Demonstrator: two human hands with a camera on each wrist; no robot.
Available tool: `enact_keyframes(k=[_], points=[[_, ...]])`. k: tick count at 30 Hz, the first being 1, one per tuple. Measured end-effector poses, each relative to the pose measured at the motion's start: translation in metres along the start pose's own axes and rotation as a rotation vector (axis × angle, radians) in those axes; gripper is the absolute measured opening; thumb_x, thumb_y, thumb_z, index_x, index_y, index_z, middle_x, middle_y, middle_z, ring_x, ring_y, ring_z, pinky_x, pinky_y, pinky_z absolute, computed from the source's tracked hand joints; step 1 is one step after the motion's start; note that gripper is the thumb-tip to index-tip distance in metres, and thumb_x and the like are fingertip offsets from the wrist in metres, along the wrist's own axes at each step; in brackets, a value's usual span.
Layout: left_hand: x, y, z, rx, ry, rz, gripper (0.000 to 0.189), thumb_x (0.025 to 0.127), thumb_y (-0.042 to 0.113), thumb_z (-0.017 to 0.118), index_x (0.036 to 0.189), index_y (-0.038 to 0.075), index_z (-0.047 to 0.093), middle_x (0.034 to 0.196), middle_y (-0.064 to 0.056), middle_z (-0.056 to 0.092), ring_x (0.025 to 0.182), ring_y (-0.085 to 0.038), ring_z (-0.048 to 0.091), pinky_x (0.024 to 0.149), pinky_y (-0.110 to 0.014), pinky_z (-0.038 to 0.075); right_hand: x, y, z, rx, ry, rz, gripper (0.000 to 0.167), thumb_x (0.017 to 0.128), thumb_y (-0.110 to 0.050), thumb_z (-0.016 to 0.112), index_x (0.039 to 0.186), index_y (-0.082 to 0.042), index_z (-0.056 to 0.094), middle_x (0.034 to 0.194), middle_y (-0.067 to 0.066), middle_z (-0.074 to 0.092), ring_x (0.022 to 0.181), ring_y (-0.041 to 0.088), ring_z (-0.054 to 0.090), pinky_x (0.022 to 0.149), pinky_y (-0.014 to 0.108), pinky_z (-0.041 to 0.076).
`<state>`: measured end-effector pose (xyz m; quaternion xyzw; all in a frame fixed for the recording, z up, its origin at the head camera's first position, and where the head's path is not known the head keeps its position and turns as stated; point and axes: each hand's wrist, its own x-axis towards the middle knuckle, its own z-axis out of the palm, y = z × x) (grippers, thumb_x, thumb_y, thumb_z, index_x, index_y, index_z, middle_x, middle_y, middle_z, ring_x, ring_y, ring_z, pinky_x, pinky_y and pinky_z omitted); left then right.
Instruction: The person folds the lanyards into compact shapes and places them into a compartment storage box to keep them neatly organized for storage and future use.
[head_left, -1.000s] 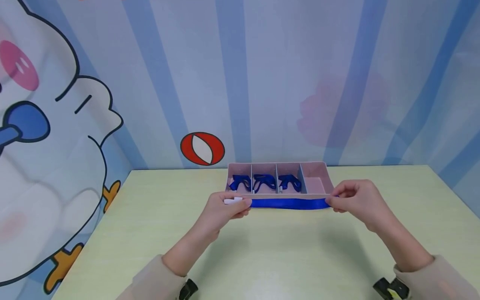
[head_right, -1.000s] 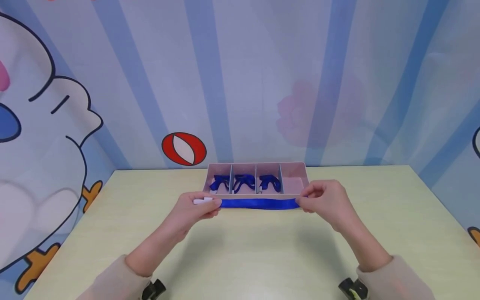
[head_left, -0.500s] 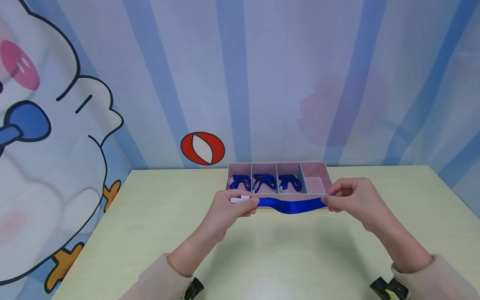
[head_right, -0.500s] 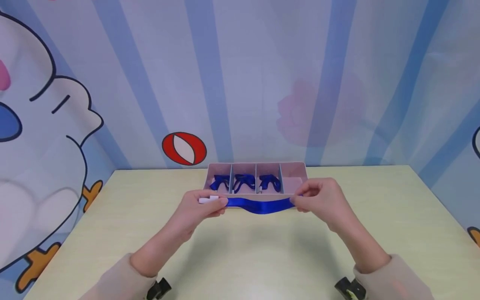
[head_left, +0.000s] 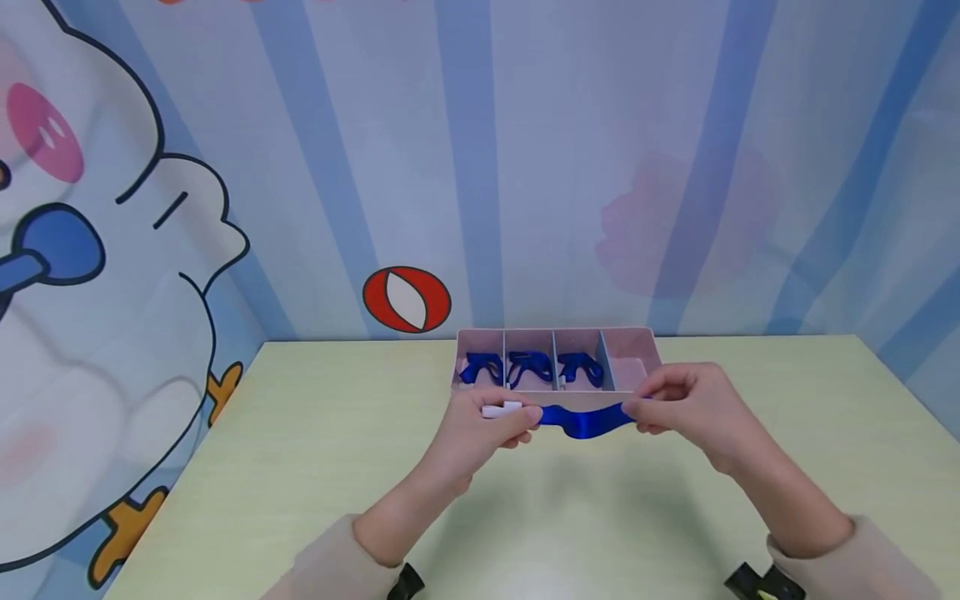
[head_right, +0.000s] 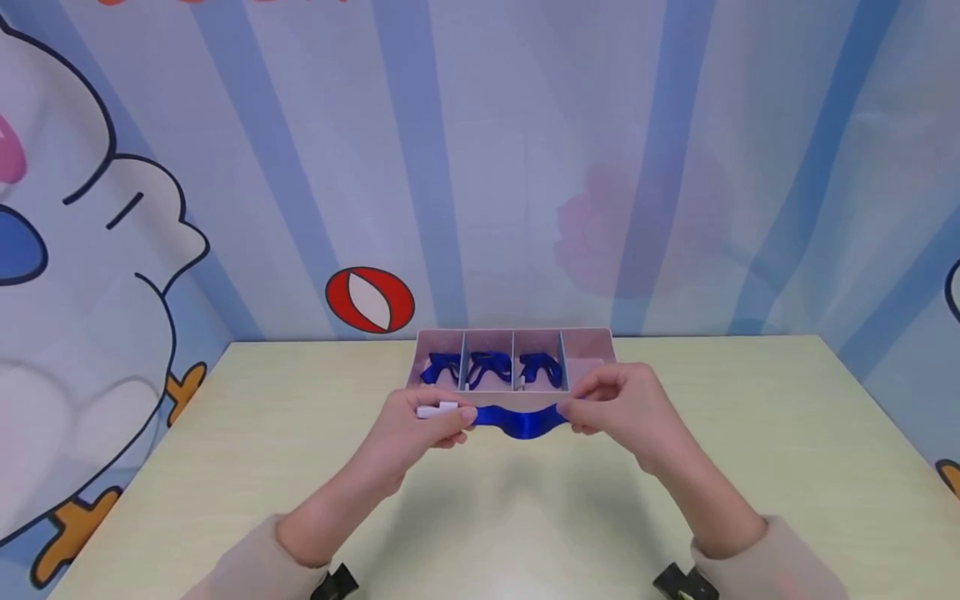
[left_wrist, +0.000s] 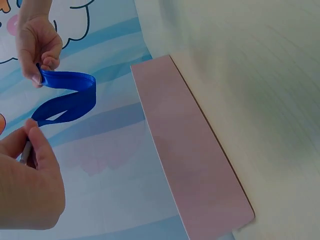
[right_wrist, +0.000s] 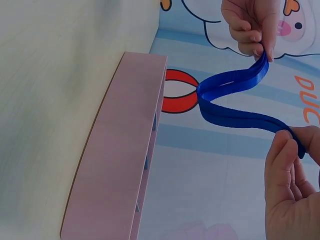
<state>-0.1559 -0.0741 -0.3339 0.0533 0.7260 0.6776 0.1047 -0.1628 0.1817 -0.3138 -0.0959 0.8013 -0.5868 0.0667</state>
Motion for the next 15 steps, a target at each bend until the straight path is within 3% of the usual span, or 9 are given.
enact_keyframes(k=[15], points=[[0.001, 0.001, 0.022, -0.076, -0.024, -0.013, 0.02, 0.085, 0.017, 0.07, 0.098, 0.001, 0.069, 0.087, -0.008, 0.067, 0.077, -0.018, 0.066, 0.076, -0.031, 0.055, 0.003, -0.009, 0.021, 0.017, -0.034, 0.0, 0.02, 0.082, -0.009, 0.071, 0.086, 0.009, 0.063, 0.069, 0.008, 0.066, 0.062, 0.02, 0.063, 0.066, 0.034, 0.056]])
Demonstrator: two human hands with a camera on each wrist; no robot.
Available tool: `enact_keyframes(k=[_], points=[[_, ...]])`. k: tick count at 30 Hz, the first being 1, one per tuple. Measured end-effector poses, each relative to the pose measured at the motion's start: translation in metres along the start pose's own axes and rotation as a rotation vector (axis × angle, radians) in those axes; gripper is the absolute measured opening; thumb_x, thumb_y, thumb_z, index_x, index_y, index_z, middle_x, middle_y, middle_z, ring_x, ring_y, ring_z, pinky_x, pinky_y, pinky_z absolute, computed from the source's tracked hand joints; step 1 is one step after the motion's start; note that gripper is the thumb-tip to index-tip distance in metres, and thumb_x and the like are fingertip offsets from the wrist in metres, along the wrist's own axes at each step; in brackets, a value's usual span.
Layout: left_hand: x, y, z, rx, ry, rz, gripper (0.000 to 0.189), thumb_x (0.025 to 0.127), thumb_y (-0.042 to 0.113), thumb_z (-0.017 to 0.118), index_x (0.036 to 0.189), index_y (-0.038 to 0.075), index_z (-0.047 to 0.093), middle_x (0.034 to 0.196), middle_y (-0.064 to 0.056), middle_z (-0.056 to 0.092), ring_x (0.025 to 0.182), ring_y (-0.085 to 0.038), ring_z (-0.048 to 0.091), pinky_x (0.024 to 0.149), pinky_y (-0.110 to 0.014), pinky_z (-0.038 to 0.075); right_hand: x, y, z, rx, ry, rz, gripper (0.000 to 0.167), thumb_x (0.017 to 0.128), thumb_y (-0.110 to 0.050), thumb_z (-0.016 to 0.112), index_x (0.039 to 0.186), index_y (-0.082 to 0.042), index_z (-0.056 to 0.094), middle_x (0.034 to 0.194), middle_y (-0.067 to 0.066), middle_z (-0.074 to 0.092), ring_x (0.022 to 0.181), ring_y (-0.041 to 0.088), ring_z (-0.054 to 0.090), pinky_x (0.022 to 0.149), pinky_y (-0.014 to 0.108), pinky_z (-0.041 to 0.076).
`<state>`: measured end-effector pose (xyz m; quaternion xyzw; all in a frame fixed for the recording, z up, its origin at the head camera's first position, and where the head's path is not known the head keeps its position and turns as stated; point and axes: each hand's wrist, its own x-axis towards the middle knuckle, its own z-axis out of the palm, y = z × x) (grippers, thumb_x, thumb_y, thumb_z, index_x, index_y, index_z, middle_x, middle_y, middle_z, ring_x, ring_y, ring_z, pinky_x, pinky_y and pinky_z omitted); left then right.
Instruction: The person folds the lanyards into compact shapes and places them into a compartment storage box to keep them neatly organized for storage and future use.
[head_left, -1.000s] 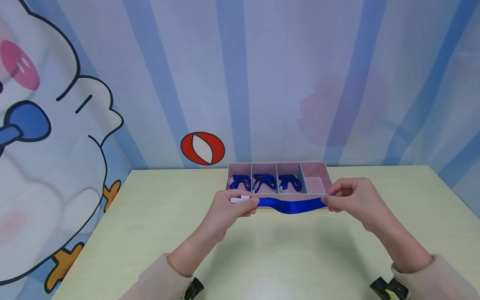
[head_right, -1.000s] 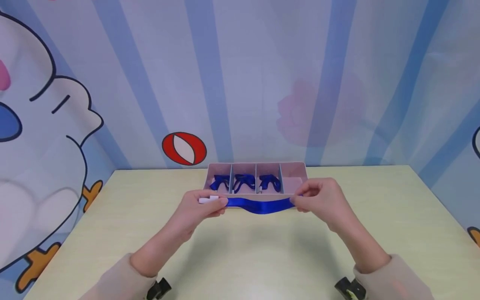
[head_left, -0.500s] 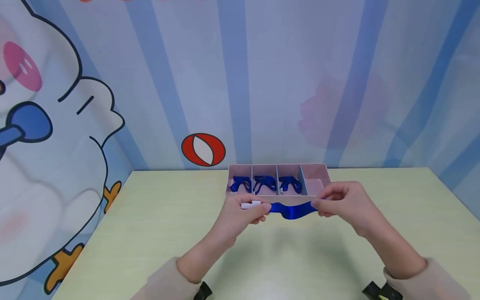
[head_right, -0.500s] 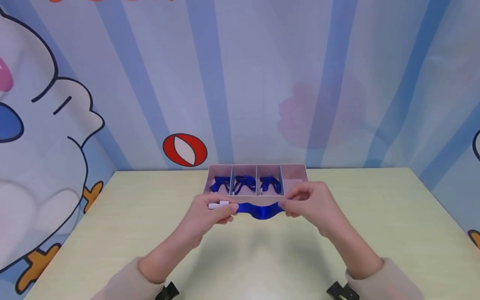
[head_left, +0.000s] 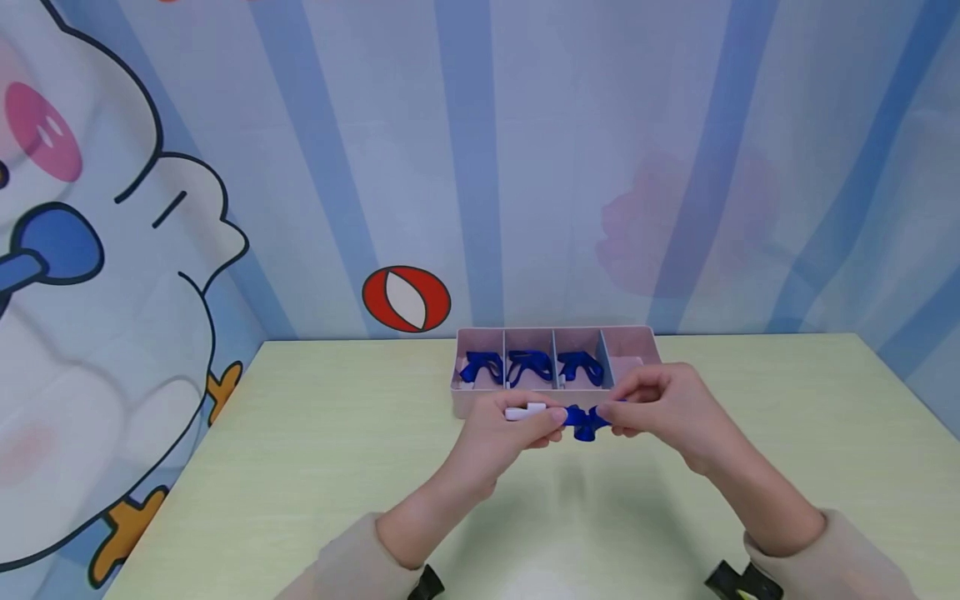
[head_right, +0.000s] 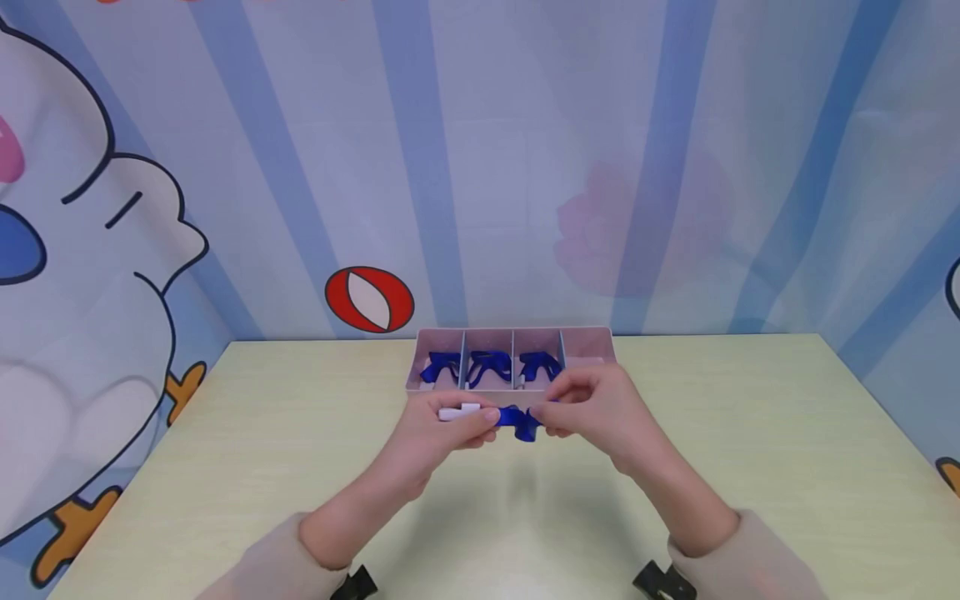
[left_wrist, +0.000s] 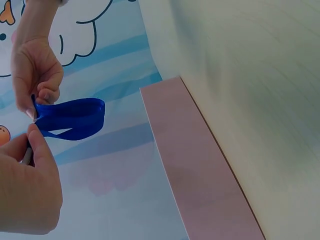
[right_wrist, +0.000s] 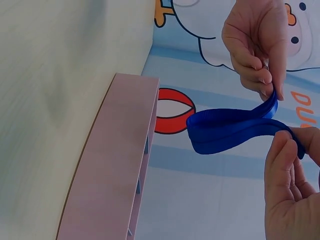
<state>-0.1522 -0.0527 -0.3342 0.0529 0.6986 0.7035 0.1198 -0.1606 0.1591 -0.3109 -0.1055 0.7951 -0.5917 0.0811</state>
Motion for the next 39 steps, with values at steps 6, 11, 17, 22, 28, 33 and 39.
enact_keyframes(k=[6, 11, 17, 22, 28, 33, 39], points=[[-0.001, 0.002, 0.007, -0.023, -0.007, 0.02, 0.023, 0.085, 0.016, 0.069, 0.1, -0.001, 0.068, 0.086, -0.008, 0.067, 0.076, -0.017, 0.066, 0.076, -0.031, 0.055, 0.001, -0.003, 0.003, 0.014, -0.02, -0.006, 0.022, 0.082, -0.011, 0.072, 0.087, 0.009, 0.064, 0.068, 0.008, 0.065, 0.061, 0.019, 0.062, 0.066, 0.035, 0.056], [-0.001, 0.0, 0.014, -0.057, -0.004, 0.038, 0.021, 0.085, 0.013, 0.069, 0.099, -0.001, 0.069, 0.085, -0.008, 0.067, 0.075, -0.016, 0.066, 0.075, -0.03, 0.055, 0.002, -0.003, 0.005, 0.016, -0.035, -0.006, 0.022, 0.082, -0.011, 0.071, 0.088, 0.009, 0.065, 0.069, 0.007, 0.065, 0.062, 0.019, 0.062, 0.067, 0.036, 0.056], [-0.001, -0.003, 0.02, -0.094, 0.003, 0.052, 0.019, 0.085, 0.012, 0.069, 0.099, -0.001, 0.07, 0.088, -0.009, 0.067, 0.075, -0.016, 0.066, 0.075, -0.03, 0.055, 0.003, -0.002, 0.004, 0.047, -0.081, 0.0, 0.025, 0.086, -0.014, 0.068, 0.093, 0.01, 0.066, 0.078, 0.008, 0.068, 0.067, 0.019, 0.066, 0.069, 0.033, 0.056], [-0.003, -0.002, 0.021, -0.102, 0.024, 0.05, 0.021, 0.085, 0.012, 0.068, 0.102, -0.001, 0.069, 0.089, -0.009, 0.066, 0.076, -0.016, 0.066, 0.076, -0.031, 0.055, 0.004, 0.001, 0.001, 0.078, -0.135, 0.009, 0.032, 0.092, -0.018, 0.061, 0.103, 0.012, 0.065, 0.09, 0.008, 0.066, 0.077, 0.018, 0.067, 0.075, 0.034, 0.055], [-0.002, -0.004, 0.018, -0.129, 0.034, 0.052, 0.023, 0.086, 0.011, 0.067, 0.104, -0.003, 0.068, 0.093, -0.011, 0.066, 0.078, -0.017, 0.067, 0.077, -0.032, 0.055, 0.004, 0.006, -0.005, 0.144, -0.287, -0.047, 0.036, 0.093, -0.014, 0.057, 0.113, 0.015, 0.058, 0.097, 0.006, 0.067, 0.089, 0.017, 0.066, 0.082, 0.032, 0.053], [-0.002, -0.005, 0.016, -0.142, 0.022, 0.06, 0.024, 0.086, 0.009, 0.067, 0.106, -0.003, 0.067, 0.096, -0.012, 0.067, 0.082, -0.019, 0.067, 0.079, -0.033, 0.054, 0.005, 0.009, -0.002, 0.136, -0.272, -0.042, 0.036, 0.09, -0.013, 0.062, 0.115, 0.013, 0.058, 0.1, 0.007, 0.069, 0.092, 0.017, 0.066, 0.084, 0.031, 0.052], [-0.003, -0.006, 0.016, -0.162, 0.0, 0.086, 0.025, 0.086, 0.007, 0.066, 0.109, -0.003, 0.066, 0.101, -0.013, 0.067, 0.086, -0.02, 0.067, 0.081, -0.034, 0.053, 0.001, 0.006, 0.005, 0.078, -0.143, -0.048, 0.033, 0.085, -0.015, 0.069, 0.107, 0.009, 0.065, 0.095, 0.01, 0.069, 0.086, 0.018, 0.066, 0.079, 0.03, 0.054]])
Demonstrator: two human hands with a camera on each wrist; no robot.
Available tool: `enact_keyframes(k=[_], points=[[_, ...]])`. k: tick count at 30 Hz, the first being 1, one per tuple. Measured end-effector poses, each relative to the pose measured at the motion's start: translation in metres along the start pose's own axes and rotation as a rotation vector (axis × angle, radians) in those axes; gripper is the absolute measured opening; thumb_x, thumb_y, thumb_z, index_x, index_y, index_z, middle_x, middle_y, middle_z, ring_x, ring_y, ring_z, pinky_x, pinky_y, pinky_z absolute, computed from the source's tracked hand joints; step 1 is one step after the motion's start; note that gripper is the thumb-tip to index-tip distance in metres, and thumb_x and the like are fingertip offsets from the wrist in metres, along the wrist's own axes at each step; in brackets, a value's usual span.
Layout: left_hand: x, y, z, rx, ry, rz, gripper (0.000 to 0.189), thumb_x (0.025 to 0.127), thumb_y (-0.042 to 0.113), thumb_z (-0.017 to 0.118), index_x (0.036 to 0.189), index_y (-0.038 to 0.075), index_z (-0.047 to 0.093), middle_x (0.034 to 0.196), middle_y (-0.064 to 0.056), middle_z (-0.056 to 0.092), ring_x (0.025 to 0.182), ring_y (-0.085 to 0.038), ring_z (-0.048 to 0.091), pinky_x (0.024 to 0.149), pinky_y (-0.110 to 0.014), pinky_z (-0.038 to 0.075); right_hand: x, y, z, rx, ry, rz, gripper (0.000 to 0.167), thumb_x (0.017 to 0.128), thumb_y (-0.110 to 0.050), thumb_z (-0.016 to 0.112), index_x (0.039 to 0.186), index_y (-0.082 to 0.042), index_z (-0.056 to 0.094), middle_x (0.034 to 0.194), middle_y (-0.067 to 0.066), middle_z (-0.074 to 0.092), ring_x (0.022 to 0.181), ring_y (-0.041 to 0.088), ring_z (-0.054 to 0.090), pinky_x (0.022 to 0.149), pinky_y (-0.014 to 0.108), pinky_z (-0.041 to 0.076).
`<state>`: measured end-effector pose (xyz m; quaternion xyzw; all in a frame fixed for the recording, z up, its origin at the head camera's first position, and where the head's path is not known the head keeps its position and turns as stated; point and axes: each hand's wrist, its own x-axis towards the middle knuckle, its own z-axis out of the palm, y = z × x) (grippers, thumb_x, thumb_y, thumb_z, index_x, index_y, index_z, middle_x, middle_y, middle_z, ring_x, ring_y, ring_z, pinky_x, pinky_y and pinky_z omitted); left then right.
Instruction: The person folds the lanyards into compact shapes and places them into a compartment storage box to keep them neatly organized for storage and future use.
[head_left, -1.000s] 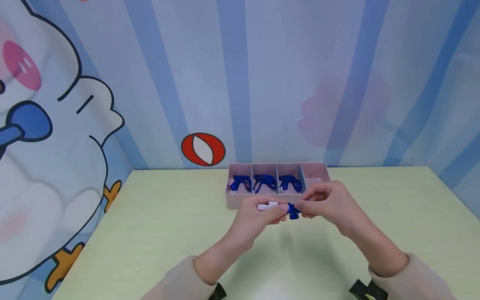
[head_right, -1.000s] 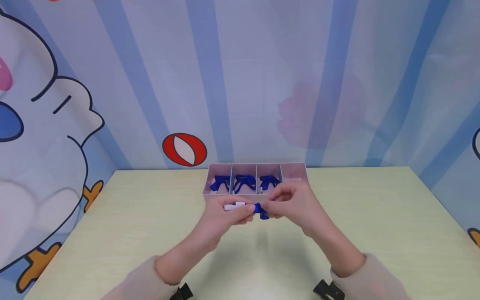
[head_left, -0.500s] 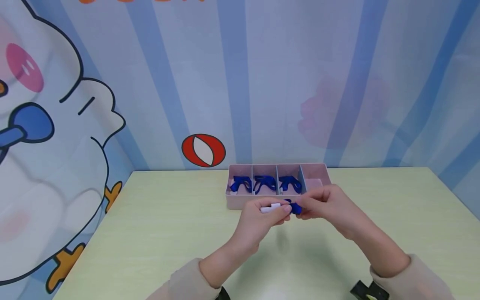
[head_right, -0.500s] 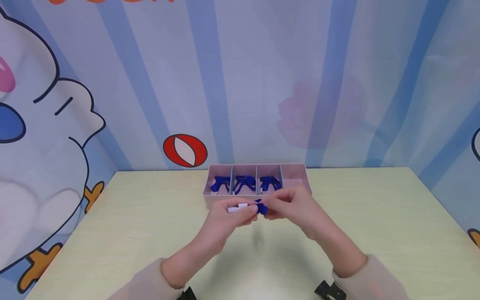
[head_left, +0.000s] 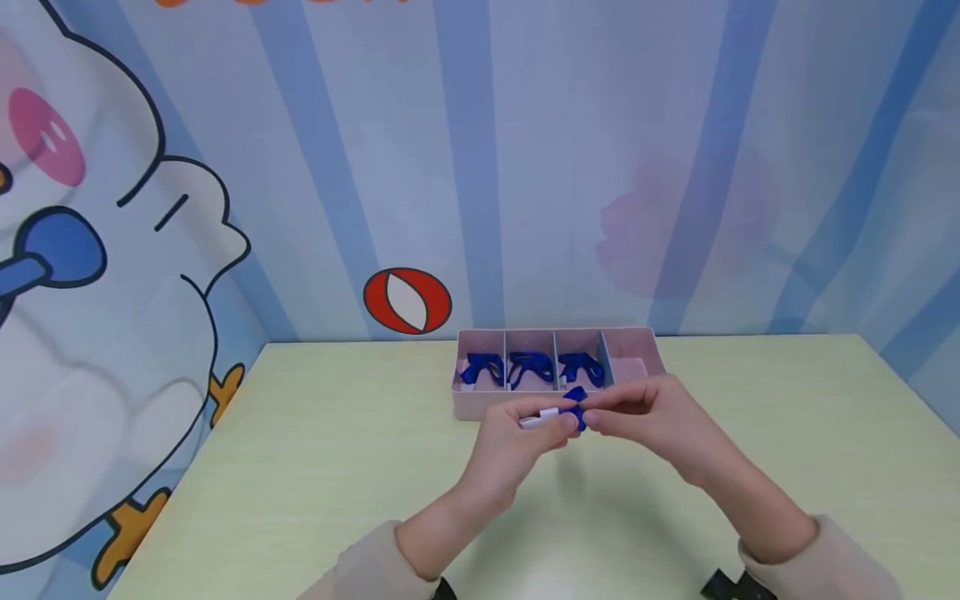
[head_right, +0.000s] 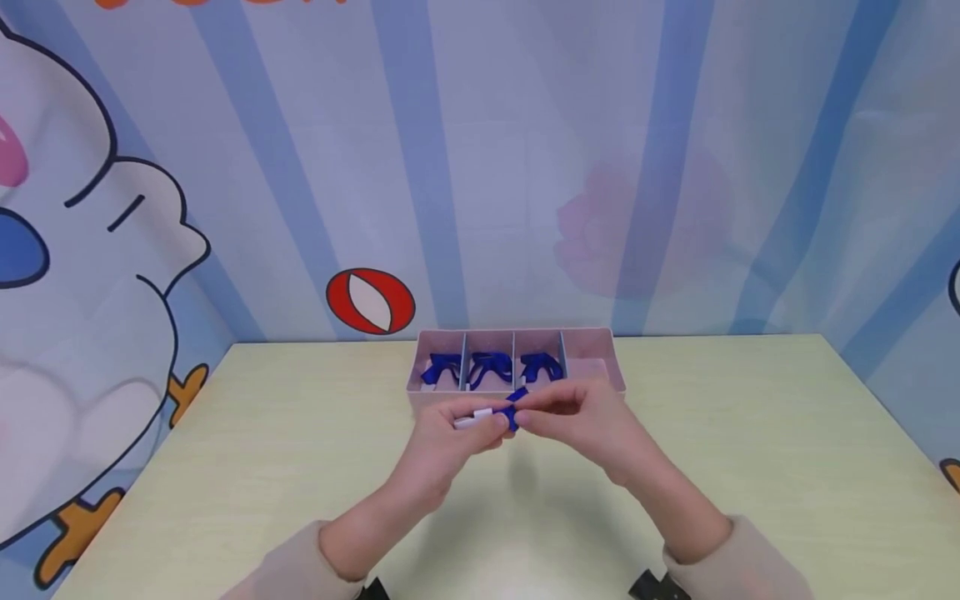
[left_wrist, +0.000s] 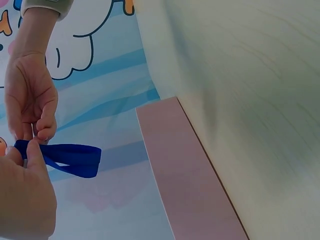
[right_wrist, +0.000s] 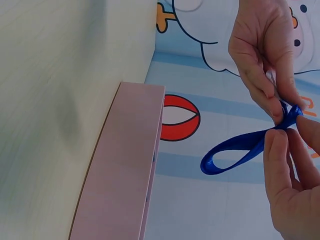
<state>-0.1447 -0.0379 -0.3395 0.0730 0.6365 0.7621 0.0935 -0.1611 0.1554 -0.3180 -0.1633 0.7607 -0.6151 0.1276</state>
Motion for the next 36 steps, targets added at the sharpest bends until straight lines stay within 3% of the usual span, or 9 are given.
enact_keyframes(k=[4, 10, 16, 20, 25, 29, 36], points=[[-0.001, 0.0, 0.0, -0.005, -0.015, 0.017, 0.027, 0.086, 0.007, 0.067, 0.111, -0.004, 0.066, 0.104, -0.014, 0.066, 0.088, -0.02, 0.066, 0.081, -0.033, 0.053, -0.001, 0.0, 0.007, -0.038, 0.086, -0.031, 0.028, 0.082, -0.014, 0.072, 0.1, 0.007, 0.068, 0.089, 0.01, 0.069, 0.079, 0.017, 0.066, 0.074, 0.03, 0.055], [-0.003, 0.002, 0.001, 0.065, 0.005, 0.013, 0.028, 0.082, 0.009, 0.071, 0.108, 0.0, 0.068, 0.105, -0.011, 0.065, 0.089, -0.019, 0.062, 0.079, -0.031, 0.054, -0.001, 0.001, 0.014, -0.084, 0.167, -0.049, 0.021, 0.081, -0.014, 0.073, 0.094, 0.002, 0.07, 0.086, 0.011, 0.068, 0.076, 0.021, 0.066, 0.07, 0.032, 0.056], [-0.003, 0.005, 0.001, 0.059, 0.014, -0.027, 0.025, 0.083, 0.014, 0.071, 0.105, 0.003, 0.07, 0.101, -0.009, 0.067, 0.087, -0.021, 0.065, 0.08, -0.033, 0.054, -0.002, 0.001, 0.013, -0.155, 0.135, -0.096, 0.018, 0.083, -0.014, 0.071, 0.095, 0.0, 0.07, 0.088, 0.009, 0.067, 0.078, 0.019, 0.066, 0.07, 0.03, 0.056], [-0.001, 0.008, -0.003, 0.064, 0.008, -0.064, 0.024, 0.085, 0.015, 0.069, 0.105, 0.002, 0.069, 0.097, -0.009, 0.068, 0.085, -0.02, 0.067, 0.082, -0.033, 0.053, -0.002, 0.004, 0.005, -0.273, 0.104, -0.264, 0.016, 0.082, -0.009, 0.072, 0.097, -0.005, 0.071, 0.089, 0.003, 0.064, 0.075, 0.013, 0.061, 0.065, 0.026, 0.054], [0.002, 0.012, -0.011, 0.043, -0.007, -0.095, 0.025, 0.087, 0.013, 0.067, 0.106, -0.003, 0.066, 0.087, -0.009, 0.07, 0.081, -0.017, 0.068, 0.084, -0.033, 0.052, 0.001, 0.012, -0.008, -0.456, 0.109, -0.472, 0.041, 0.076, -0.005, 0.076, 0.115, -0.009, 0.064, 0.11, 0.002, 0.052, 0.093, 0.012, 0.048, 0.068, 0.025, 0.046], [0.003, 0.014, -0.016, -0.03, -0.018, -0.134, 0.024, 0.087, 0.009, 0.065, 0.106, -0.006, 0.064, 0.08, -0.006, 0.069, 0.075, -0.014, 0.068, 0.082, -0.031, 0.053, 0.003, 0.017, -0.015, -0.477, 0.055, -0.428, 0.045, 0.079, -0.009, 0.074, 0.122, -0.011, 0.06, 0.124, 0.004, 0.052, 0.107, 0.012, 0.045, 0.076, 0.028, 0.047], [0.003, 0.017, -0.022, -0.155, -0.023, -0.184, 0.02, 0.089, 0.003, 0.062, 0.106, -0.006, 0.065, 0.075, -0.003, 0.069, 0.069, -0.011, 0.068, 0.075, -0.024, 0.054, 0.002, 0.023, -0.019, -0.4, 0.029, -0.267, 0.032, 0.086, -0.012, 0.068, 0.116, -0.006, 0.062, 0.114, 0.008, 0.059, 0.093, 0.02, 0.054, 0.077, 0.028, 0.05]])
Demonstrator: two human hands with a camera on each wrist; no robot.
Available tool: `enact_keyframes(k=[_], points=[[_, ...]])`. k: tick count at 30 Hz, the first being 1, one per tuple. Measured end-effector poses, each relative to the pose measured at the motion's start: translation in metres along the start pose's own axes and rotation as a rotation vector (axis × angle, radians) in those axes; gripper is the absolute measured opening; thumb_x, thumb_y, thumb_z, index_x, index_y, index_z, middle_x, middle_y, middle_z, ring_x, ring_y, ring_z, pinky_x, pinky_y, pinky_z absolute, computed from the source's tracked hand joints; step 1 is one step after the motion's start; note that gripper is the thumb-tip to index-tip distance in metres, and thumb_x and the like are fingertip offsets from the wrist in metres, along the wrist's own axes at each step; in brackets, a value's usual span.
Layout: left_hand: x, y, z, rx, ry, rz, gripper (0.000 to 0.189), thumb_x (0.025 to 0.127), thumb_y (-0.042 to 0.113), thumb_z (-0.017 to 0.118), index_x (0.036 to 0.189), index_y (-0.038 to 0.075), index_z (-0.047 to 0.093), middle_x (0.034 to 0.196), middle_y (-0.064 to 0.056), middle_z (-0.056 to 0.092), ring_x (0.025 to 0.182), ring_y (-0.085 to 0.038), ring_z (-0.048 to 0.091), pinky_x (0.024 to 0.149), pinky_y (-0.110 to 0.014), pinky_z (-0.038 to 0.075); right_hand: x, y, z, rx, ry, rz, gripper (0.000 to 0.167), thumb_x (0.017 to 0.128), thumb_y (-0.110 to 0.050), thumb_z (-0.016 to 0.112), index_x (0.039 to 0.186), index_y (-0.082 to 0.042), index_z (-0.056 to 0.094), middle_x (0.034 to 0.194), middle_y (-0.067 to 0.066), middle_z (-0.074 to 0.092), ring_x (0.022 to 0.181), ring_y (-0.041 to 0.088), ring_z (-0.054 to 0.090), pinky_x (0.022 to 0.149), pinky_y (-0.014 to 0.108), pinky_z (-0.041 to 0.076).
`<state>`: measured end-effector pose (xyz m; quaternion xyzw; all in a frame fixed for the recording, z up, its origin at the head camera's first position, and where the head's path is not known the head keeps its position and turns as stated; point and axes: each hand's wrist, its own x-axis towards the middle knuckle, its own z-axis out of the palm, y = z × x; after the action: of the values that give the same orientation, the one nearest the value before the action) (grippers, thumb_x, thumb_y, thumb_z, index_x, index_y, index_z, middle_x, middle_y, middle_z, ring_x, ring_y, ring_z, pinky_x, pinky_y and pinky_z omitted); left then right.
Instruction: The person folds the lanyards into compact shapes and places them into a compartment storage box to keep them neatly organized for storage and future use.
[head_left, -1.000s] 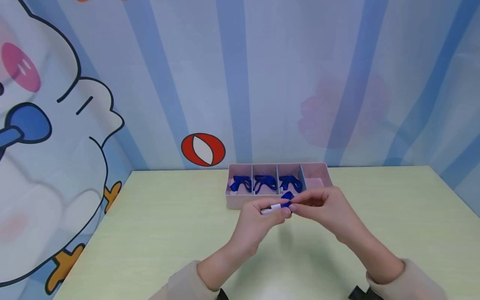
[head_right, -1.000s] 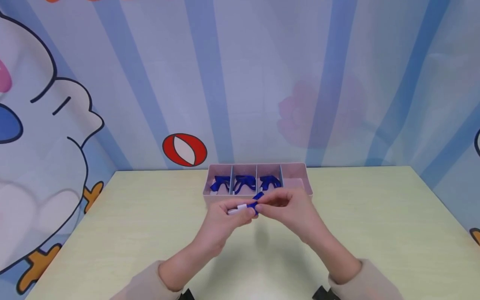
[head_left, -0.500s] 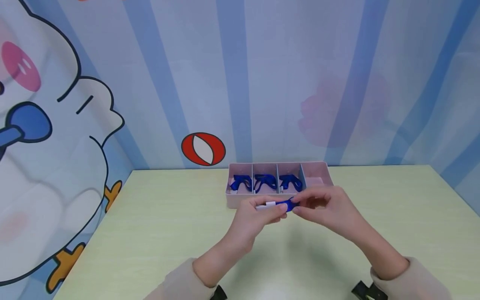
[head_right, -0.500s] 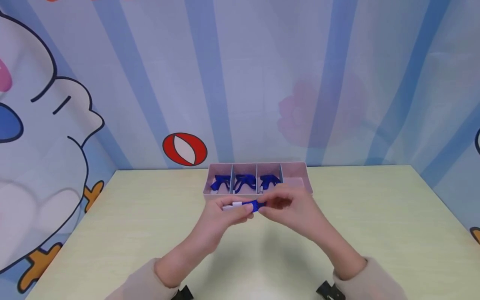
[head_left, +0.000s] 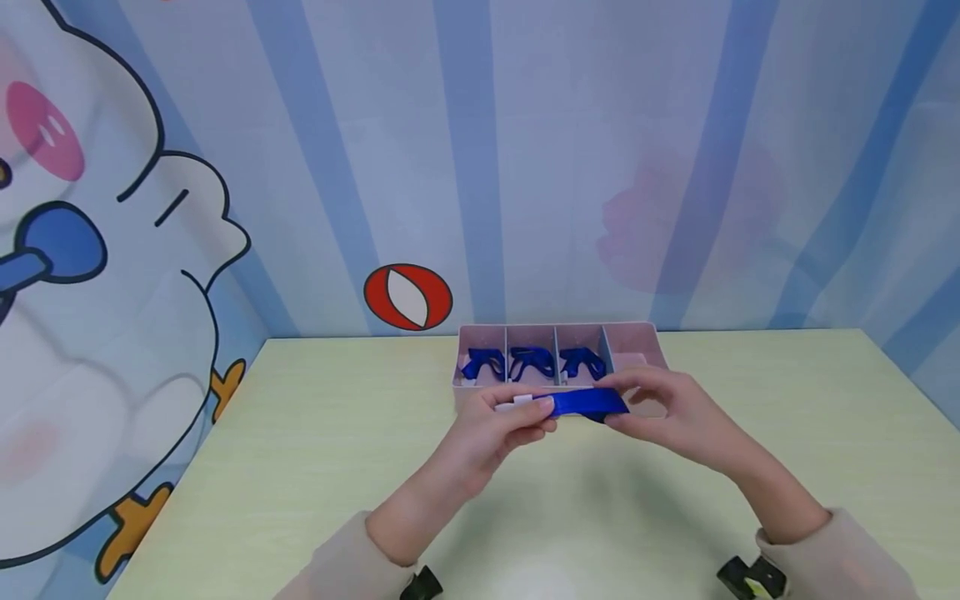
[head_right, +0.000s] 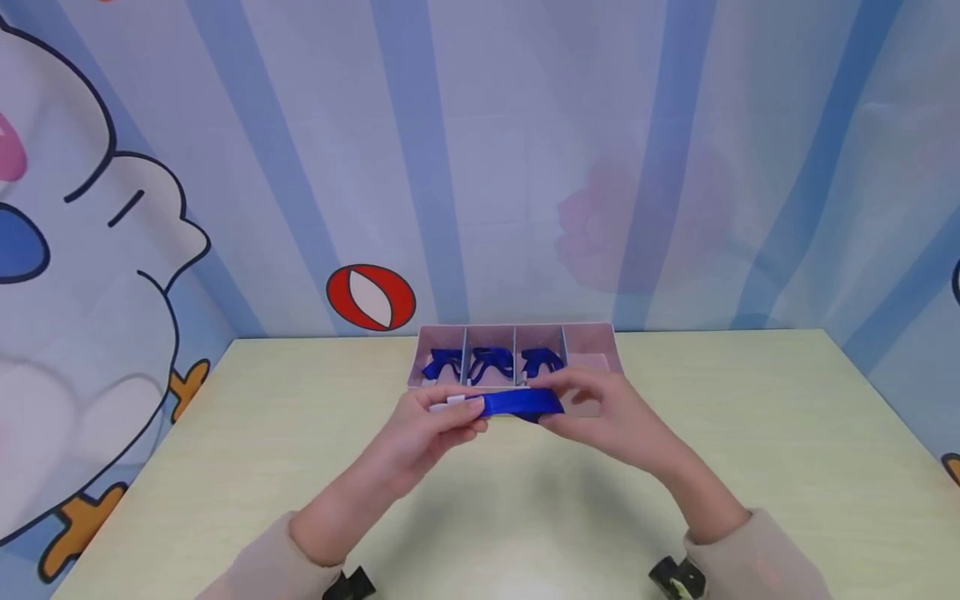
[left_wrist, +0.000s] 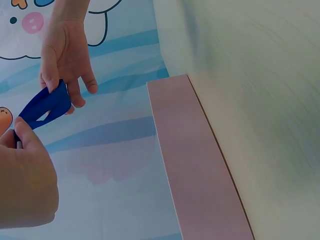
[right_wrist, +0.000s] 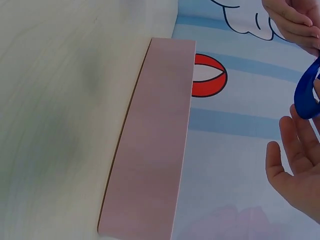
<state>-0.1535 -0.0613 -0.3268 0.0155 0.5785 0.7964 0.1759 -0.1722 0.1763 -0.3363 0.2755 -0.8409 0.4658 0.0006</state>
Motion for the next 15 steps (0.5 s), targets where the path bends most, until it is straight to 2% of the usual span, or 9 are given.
enact_keyframes(k=[4, 8, 11, 15], points=[[-0.001, 0.0, -0.001, -0.044, -0.024, -0.023, 0.021, 0.089, 0.001, 0.06, 0.108, -0.007, 0.064, 0.074, -0.003, 0.068, 0.067, -0.011, 0.067, 0.071, -0.021, 0.054, -0.002, 0.002, 0.001, 0.065, 0.028, -0.015, 0.024, 0.087, -0.005, 0.065, 0.11, -0.003, 0.062, 0.103, 0.007, 0.06, 0.088, 0.019, 0.058, 0.078, 0.025, 0.051], [-0.002, -0.001, -0.001, -0.065, -0.047, -0.052, 0.021, 0.09, 0.001, 0.059, 0.109, -0.008, 0.063, 0.073, -0.003, 0.068, 0.067, -0.01, 0.067, 0.069, -0.02, 0.053, -0.003, 0.002, 0.003, 0.088, 0.11, -0.102, 0.02, 0.085, 0.004, 0.063, 0.105, -0.002, 0.063, 0.099, 0.004, 0.06, 0.085, 0.013, 0.06, 0.079, 0.02, 0.051], [-0.002, -0.003, 0.0, -0.071, -0.054, -0.067, 0.019, 0.09, 0.002, 0.059, 0.107, -0.006, 0.065, 0.074, -0.003, 0.068, 0.067, -0.009, 0.066, 0.069, -0.019, 0.053, -0.002, 0.002, 0.006, 0.014, 0.207, -0.229, 0.027, 0.081, 0.012, 0.063, 0.104, -0.003, 0.064, 0.101, 0.002, 0.059, 0.083, 0.01, 0.056, 0.074, 0.015, 0.049], [-0.002, -0.006, 0.004, -0.07, -0.058, -0.093, 0.018, 0.09, 0.002, 0.059, 0.106, -0.006, 0.063, 0.074, -0.004, 0.067, 0.066, -0.009, 0.066, 0.068, -0.018, 0.052, 0.0, 0.001, 0.01, -0.176, 0.358, -0.389, 0.041, 0.071, 0.023, 0.062, 0.103, -0.004, 0.066, 0.095, 0.003, 0.057, 0.076, 0.007, 0.045, 0.061, 0.014, 0.042]])
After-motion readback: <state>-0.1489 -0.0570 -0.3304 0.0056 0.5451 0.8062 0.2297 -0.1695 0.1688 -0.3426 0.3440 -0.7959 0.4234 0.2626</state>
